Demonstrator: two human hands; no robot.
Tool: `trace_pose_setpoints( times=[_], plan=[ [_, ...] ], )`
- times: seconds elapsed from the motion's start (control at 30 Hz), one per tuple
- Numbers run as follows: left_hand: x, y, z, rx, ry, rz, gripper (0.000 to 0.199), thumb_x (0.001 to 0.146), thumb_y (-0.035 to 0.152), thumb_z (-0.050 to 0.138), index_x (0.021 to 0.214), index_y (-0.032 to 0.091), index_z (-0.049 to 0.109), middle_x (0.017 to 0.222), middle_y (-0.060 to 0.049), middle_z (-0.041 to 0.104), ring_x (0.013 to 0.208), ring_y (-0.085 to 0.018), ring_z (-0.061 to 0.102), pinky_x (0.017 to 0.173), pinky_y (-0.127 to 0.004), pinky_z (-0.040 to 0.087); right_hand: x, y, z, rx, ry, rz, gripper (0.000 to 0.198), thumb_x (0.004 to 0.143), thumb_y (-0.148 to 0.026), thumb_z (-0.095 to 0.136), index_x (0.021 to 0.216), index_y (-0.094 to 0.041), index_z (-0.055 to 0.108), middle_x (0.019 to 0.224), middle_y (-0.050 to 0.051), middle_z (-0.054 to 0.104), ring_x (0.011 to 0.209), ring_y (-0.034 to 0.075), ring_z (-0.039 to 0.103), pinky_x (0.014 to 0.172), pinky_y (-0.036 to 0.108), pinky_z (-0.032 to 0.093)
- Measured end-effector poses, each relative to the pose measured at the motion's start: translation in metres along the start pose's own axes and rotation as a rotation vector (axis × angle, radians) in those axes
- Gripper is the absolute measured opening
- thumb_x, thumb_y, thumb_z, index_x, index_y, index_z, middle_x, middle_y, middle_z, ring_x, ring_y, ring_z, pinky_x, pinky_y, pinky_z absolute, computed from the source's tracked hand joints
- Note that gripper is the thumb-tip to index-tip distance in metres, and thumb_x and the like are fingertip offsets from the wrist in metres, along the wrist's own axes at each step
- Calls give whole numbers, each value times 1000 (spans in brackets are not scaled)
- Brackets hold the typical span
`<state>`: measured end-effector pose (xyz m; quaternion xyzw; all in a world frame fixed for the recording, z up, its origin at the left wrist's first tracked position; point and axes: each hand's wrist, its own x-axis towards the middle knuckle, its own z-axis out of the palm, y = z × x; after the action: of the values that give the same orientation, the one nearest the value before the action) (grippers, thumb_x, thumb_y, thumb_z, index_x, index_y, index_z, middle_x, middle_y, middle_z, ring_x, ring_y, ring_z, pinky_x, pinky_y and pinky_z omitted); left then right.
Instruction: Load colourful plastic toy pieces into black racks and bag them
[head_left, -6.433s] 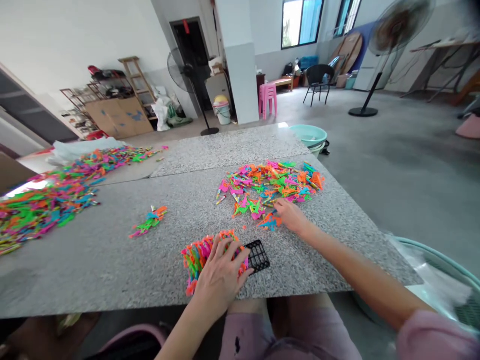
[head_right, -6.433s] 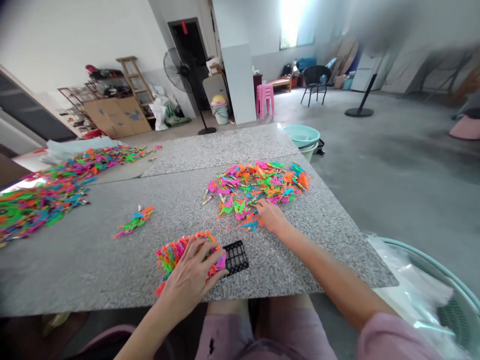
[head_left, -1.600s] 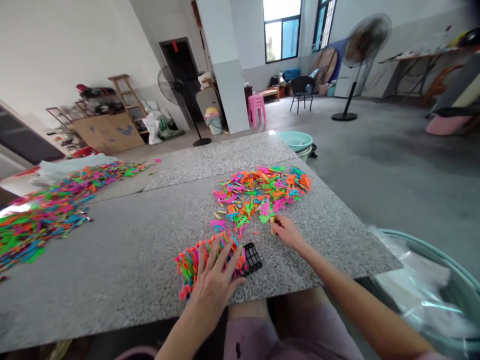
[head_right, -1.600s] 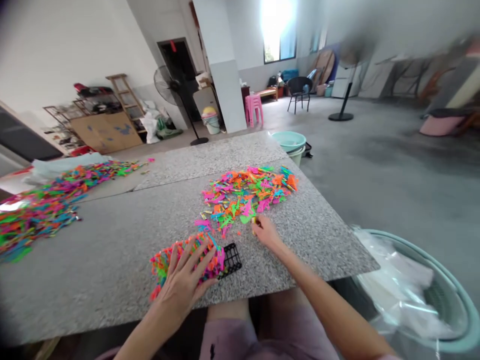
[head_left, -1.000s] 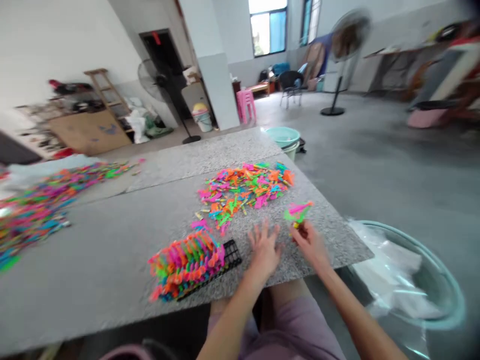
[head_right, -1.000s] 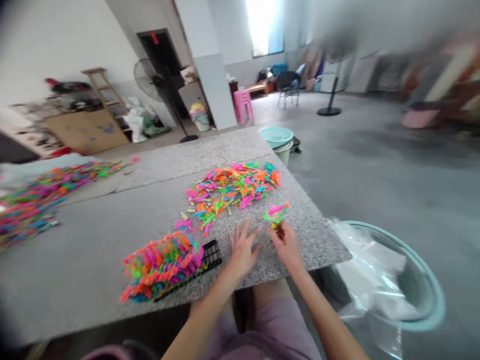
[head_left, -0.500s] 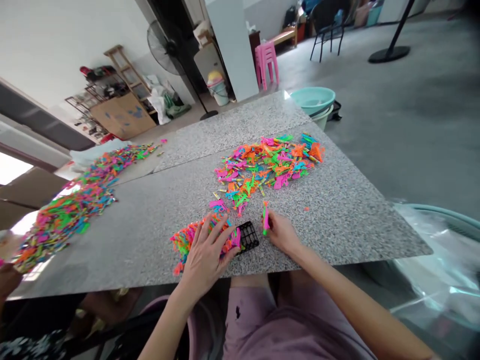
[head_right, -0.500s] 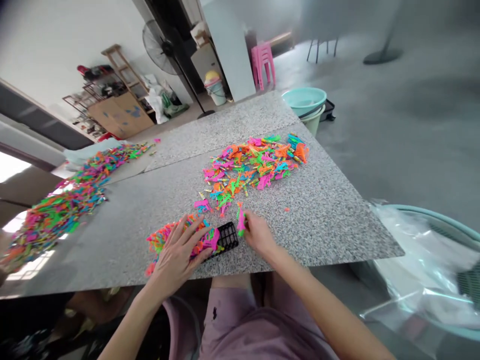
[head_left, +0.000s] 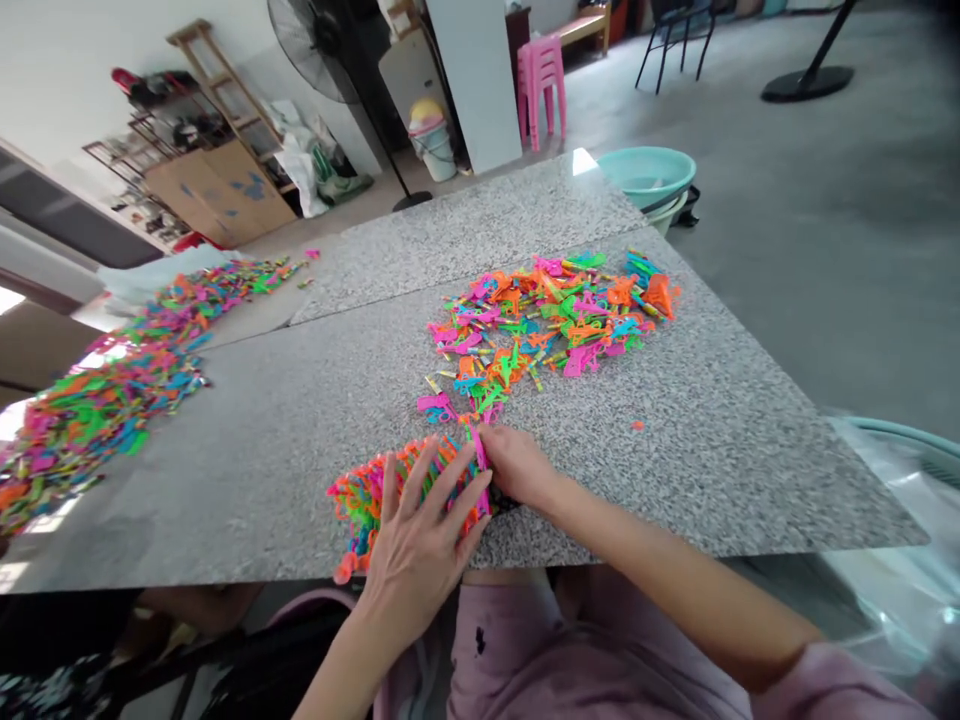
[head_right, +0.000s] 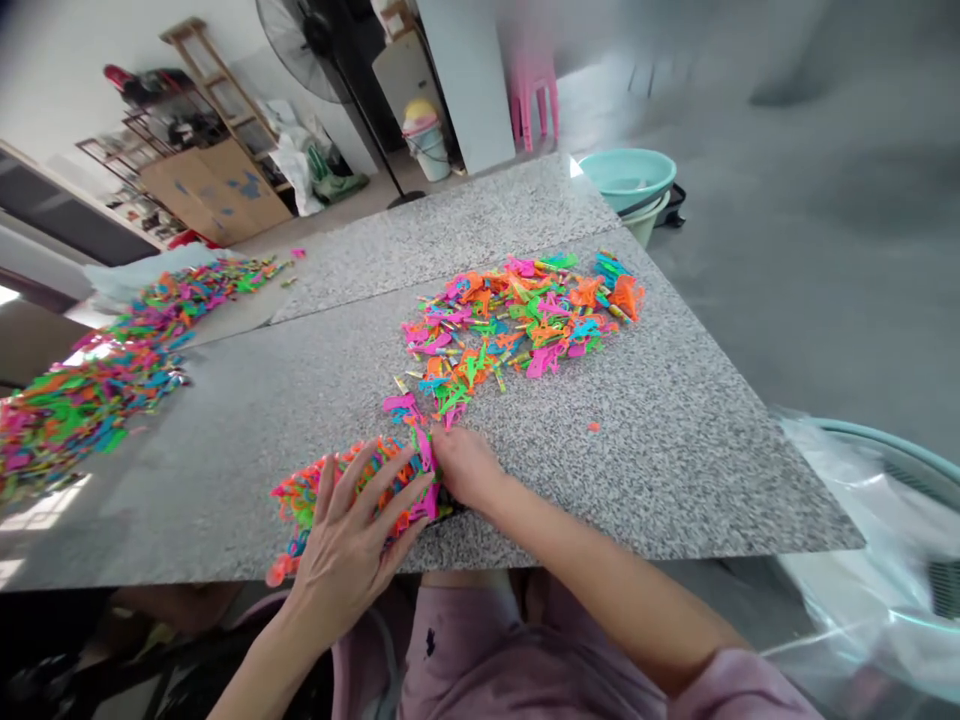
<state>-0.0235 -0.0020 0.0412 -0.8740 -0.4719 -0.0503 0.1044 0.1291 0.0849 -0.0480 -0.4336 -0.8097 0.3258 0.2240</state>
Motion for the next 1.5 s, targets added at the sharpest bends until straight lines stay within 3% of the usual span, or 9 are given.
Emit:
trace_pose_setpoints(
  times=[0.17, 0.4, 0.5, 0.67, 0.87, 1.0, 1.1, 1.2, 1.5],
  plan=[
    [7, -3, -1, -91, 32, 119, 38, 97, 28, 51, 135, 27, 55, 139, 2, 59, 139, -26, 40, 122, -51, 20, 5, 4, -3, -33, -44, -108, 26, 81, -10, 55, 106, -16, 58, 88, 8, 68, 82, 21, 63, 72, 27, 44],
    [5, -6, 1, -72, 35, 88, 35, 96, 27, 52, 130, 22, 59, 135, -6, 61, 133, -30, 46, 114, -57, 33, 21, 17, -1, -3, -91, -274, 28, 74, -7, 59, 100, -17, 59, 82, 2, 66, 77, 18, 60, 66, 24, 39],
    [3, -6, 2, -65, 57, 46, 34, 94, 27, 54, 128, 22, 61, 128, -10, 63, 127, -29, 51, 110, -56, 39, 19, 22, 12, 100, -40, -229, 24, 72, -4, 57, 93, -17, 60, 78, 0, 64, 73, 16, 58, 65, 22, 38],
    [3, -4, 0, -160, 54, 0, 35, 94, 28, 54, 129, 30, 58, 125, 1, 67, 129, -28, 50, 113, -57, 35, 8, 22, 27, 171, 109, -207, 20, 79, -4, 52, 91, -16, 62, 91, 5, 66, 88, 18, 57, 79, 25, 41],
    [6, -3, -3, -199, 22, -15, 33, 95, 31, 53, 127, 30, 61, 127, 3, 66, 129, -29, 48, 115, -57, 30, 16, 14, 14, -50, -45, -264, 17, 80, -13, 61, 97, -14, 63, 90, 8, 66, 86, 20, 58, 77, 28, 42],
    [6, -1, -1, -117, 99, -64, 30, 94, 32, 52, 121, 28, 66, 126, -3, 67, 126, -30, 50, 116, -60, 24, 18, 15, 20, -75, -10, -224, 18, 82, -15, 59, 99, -13, 63, 91, 9, 67, 86, 21, 59, 76, 28, 43],
    [6, -6, 2, -31, 117, 16, 32, 94, 29, 53, 123, 29, 64, 131, -1, 64, 129, -30, 48, 118, -59, 20, 20, 15, 27, -63, 3, -241, 17, 84, -14, 57, 99, -14, 64, 91, 8, 68, 86, 20, 60, 77, 27, 44],
    [5, -15, 6, 27, 57, 116, 38, 92, 27, 55, 130, 28, 59, 131, 1, 65, 130, -28, 48, 117, -56, 27, 26, 10, 26, -84, -21, -239, 19, 84, -15, 57, 102, -16, 64, 92, 8, 69, 85, 20, 62, 75, 27, 45],
    [-9, -22, 5, 15, 16, 92, 43, 91, 30, 56, 134, 27, 55, 132, -2, 64, 128, -30, 51, 111, -58, 36, 23, 0, 29, -122, -29, -204, 18, 88, -16, 53, 101, -16, 66, 92, 8, 70, 83, 19, 63, 71, 26, 45]
  ],
)
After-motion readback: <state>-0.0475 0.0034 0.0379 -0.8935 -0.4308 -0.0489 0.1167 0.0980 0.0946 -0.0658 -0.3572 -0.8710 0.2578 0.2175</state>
